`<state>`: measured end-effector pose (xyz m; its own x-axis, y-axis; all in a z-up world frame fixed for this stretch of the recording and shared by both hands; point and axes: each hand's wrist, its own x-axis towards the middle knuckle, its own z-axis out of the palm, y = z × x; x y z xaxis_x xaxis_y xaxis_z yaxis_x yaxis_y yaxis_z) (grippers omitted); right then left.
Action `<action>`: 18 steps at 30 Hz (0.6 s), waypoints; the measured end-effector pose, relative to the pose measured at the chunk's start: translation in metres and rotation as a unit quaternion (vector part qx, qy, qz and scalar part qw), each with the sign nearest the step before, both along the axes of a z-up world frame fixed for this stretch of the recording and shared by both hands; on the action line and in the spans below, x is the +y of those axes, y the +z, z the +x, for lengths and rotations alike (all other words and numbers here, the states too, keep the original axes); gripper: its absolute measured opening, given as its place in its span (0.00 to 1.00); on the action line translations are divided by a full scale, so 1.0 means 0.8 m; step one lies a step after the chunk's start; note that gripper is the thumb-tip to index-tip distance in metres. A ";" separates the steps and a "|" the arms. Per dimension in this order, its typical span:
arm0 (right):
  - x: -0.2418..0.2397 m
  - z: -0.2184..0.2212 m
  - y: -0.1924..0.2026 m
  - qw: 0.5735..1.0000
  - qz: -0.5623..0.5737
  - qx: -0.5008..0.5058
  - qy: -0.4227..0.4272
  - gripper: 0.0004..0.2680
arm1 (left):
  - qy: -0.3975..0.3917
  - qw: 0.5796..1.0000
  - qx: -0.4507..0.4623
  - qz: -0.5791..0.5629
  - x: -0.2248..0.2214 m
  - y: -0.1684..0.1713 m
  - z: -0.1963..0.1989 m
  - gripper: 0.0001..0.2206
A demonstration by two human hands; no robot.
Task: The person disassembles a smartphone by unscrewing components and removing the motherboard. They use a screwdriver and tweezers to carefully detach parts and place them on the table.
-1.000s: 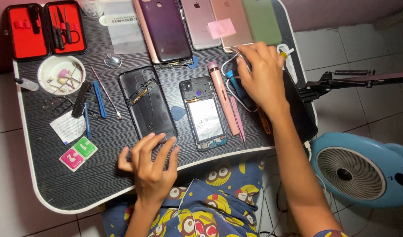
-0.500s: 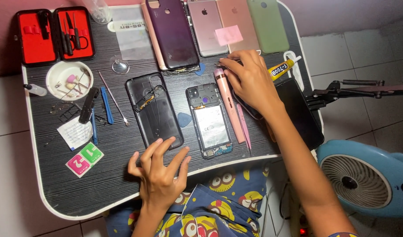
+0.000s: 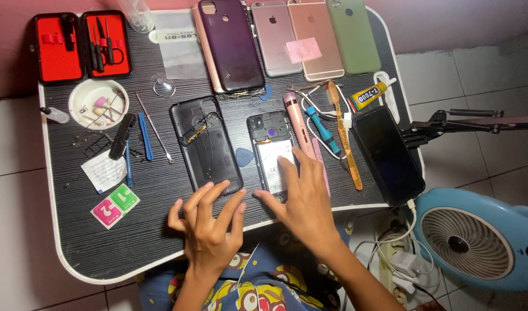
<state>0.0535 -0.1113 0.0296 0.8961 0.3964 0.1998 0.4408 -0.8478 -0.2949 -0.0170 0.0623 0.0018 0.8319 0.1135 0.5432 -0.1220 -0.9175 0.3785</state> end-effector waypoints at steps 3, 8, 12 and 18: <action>0.001 -0.007 -0.010 0.998 0.060 0.030 -0.016 0.21 | 0.004 1.000 -0.003 -0.009 0.001 0.000 -0.001 0.07; 0.001 -0.030 -0.004 0.987 0.116 0.100 -0.035 0.20 | 0.009 1.000 -0.015 0.009 -0.001 -0.001 0.001 0.07; -0.028 -0.011 -0.002 0.983 0.145 0.094 -0.060 0.16 | 0.003 0.999 -0.022 0.034 -0.002 -0.003 0.001 0.08; -0.108 0.107 -0.029 0.995 0.042 -0.009 -0.092 0.14 | -0.103 0.993 -0.049 0.002 -0.061 -0.005 0.019 0.13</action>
